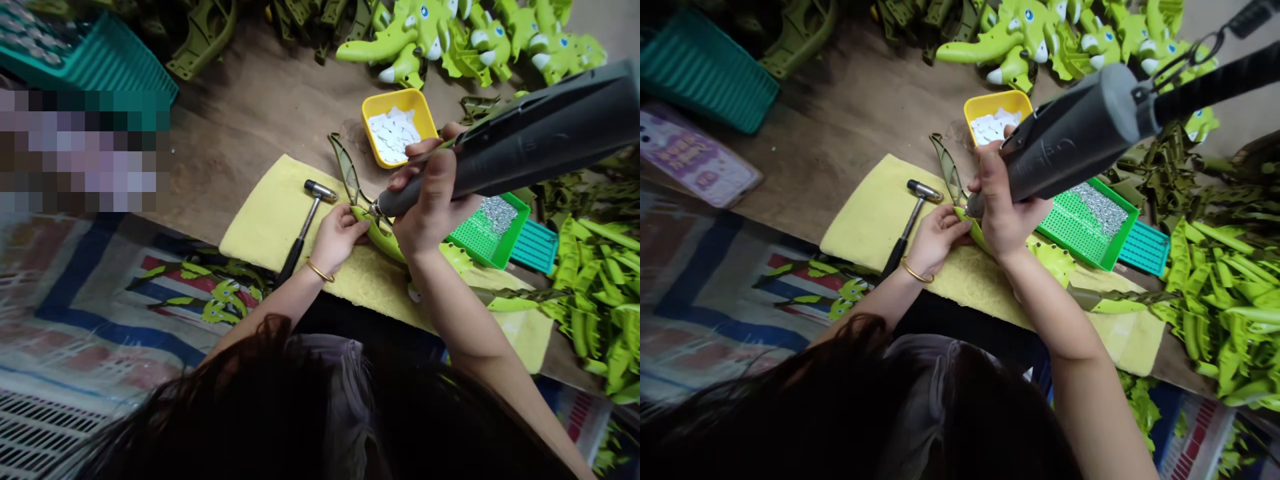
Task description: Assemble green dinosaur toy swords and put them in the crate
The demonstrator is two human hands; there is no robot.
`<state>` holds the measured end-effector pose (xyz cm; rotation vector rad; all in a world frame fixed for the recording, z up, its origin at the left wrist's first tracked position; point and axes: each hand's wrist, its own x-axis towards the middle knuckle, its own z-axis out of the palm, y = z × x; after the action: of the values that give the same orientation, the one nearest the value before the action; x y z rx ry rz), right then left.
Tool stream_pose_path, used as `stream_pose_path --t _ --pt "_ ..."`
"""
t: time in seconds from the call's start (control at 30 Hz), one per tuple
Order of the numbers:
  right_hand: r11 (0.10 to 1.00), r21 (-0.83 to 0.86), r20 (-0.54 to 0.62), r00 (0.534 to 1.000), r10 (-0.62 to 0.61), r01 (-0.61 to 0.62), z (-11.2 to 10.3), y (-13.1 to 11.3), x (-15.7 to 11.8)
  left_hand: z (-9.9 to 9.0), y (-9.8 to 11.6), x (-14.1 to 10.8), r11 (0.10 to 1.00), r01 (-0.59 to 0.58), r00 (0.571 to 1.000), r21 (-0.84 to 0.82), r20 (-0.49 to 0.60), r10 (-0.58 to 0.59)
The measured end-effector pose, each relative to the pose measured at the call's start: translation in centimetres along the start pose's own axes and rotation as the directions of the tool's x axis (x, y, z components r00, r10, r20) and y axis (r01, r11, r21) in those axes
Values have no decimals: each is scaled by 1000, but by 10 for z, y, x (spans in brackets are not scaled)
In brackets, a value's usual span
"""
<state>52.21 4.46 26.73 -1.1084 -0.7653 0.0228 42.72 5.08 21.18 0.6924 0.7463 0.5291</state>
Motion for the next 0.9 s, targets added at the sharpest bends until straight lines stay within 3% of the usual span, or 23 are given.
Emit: stream_pose_path --t 0.2,0.5,0.67,0.9 --pt "1000 22 -10 1000 -12 12 -2 6 -1 0 1 -1 1000 8 1000 -10 -12 -8" --pt "995 -91 140 989 41 -29 -8 1 -4 3 4 2 999 -19 999 -28 -40 18" --pt "972 -229 145 989 -13 46 -13 -7 -4 5 4 2 999 -10 997 35 -75 13" --pt "933 -361 163 985 57 5 -8 -8 -12 7 7 2 999 40 994 2 -99 -39"
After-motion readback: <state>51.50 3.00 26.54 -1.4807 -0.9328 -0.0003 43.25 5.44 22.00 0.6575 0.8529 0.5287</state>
